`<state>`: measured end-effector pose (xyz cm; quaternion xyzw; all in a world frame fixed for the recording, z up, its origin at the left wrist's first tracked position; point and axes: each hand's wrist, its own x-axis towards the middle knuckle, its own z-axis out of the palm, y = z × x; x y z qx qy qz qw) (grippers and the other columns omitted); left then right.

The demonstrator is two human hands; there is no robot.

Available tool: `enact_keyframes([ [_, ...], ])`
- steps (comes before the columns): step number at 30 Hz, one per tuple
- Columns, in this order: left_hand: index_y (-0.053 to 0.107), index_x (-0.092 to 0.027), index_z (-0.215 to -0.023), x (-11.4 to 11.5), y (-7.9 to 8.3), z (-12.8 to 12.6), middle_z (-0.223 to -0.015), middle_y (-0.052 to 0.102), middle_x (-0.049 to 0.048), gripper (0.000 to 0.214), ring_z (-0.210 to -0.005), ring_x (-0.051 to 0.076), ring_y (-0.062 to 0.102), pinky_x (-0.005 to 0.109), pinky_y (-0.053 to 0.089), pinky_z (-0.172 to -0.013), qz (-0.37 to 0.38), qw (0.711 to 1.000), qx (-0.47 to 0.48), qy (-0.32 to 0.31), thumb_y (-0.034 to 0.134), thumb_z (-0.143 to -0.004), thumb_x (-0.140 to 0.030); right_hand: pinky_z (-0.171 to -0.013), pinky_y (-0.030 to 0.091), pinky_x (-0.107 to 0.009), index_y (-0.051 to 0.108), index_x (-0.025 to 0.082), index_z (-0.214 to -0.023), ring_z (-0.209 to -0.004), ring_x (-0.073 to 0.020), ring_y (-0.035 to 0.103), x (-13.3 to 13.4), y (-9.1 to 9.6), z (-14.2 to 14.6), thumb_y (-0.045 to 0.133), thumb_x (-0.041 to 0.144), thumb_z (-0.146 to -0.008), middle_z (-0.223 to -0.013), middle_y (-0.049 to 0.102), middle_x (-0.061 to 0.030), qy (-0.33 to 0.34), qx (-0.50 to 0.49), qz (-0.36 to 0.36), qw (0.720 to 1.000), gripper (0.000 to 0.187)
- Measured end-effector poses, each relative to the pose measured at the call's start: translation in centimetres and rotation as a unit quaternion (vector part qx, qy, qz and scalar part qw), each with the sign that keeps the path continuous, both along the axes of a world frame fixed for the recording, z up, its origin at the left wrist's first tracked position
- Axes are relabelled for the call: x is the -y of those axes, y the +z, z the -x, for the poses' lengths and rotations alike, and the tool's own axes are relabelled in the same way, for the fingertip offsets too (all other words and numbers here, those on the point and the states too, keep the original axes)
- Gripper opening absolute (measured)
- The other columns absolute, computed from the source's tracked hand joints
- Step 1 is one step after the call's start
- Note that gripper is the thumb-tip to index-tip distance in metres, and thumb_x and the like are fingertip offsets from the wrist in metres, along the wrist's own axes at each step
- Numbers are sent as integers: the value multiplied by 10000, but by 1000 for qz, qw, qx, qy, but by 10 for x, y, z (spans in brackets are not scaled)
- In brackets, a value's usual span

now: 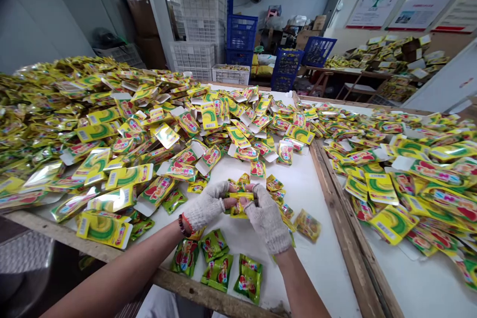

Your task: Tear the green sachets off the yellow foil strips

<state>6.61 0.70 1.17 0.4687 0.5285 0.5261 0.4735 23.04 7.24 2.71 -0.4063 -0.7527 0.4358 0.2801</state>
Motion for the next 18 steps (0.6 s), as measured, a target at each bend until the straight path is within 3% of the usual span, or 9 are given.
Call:
enact_keyframes([
  [3,560,-156,-962,-2,4,3,-800,611,25,299,-741,150,585,257,472,-672,-19,996,-83,12,655,-790,-382,-655,528,-287,580,186,-1103,-770,-189,647,1,-4,1,579,377,-813,-988,684,-72,61,-28,81,994,347],
  [5,548,-177,-1015,-9,16,13,-840,621,39,290,-788,172,601,277,477,-715,-28,968,-243,52,608,-823,-386,-539,514,-268,587,169,-1087,-652,-173,645,0,-4,2,577,383,-810,-915,697,-67,48,-26,126,991,350],
  [6,539,-189,-1050,-14,23,21,-888,627,58,304,-843,197,607,299,476,-749,-24,935,-344,87,584,-836,-401,-494,499,-255,588,162,-1080,-604,-162,638,-1,-5,2,575,385,-809,-883,699,-63,33,-29,137,990,351],
  [9,491,-191,-1168,-35,48,50,-1128,589,162,432,-1098,315,544,412,435,-872,63,787,-588,179,595,-810,-409,-451,477,-232,602,157,-1023,-542,-145,632,-4,-4,2,587,382,-799,-807,696,-45,-8,-38,131,991,318],
  [11,477,-154,-1193,-49,60,65,-1134,587,211,479,-1114,357,538,448,425,-865,133,739,-637,177,617,-779,-350,-439,473,-230,610,157,-994,-516,-148,632,-5,-3,2,611,385,-778,-748,691,-31,-28,-53,131,990,314],
  [15,571,-168,-1049,-56,71,72,-916,663,150,328,-869,294,640,367,455,-725,157,755,-628,102,479,-859,-419,-426,471,-242,635,167,-983,-520,-161,633,-8,1,-2,657,396,-730,-737,698,-26,-75,-129,175,973,342],
  [18,594,-211,-1064,-49,70,63,-976,658,135,320,-901,296,624,385,446,-754,123,761,-635,52,454,-866,-421,-463,497,-258,645,193,-1034,-610,-183,659,-9,6,-6,680,382,-706,-820,714,-29,-111,-204,219,948,380],
])
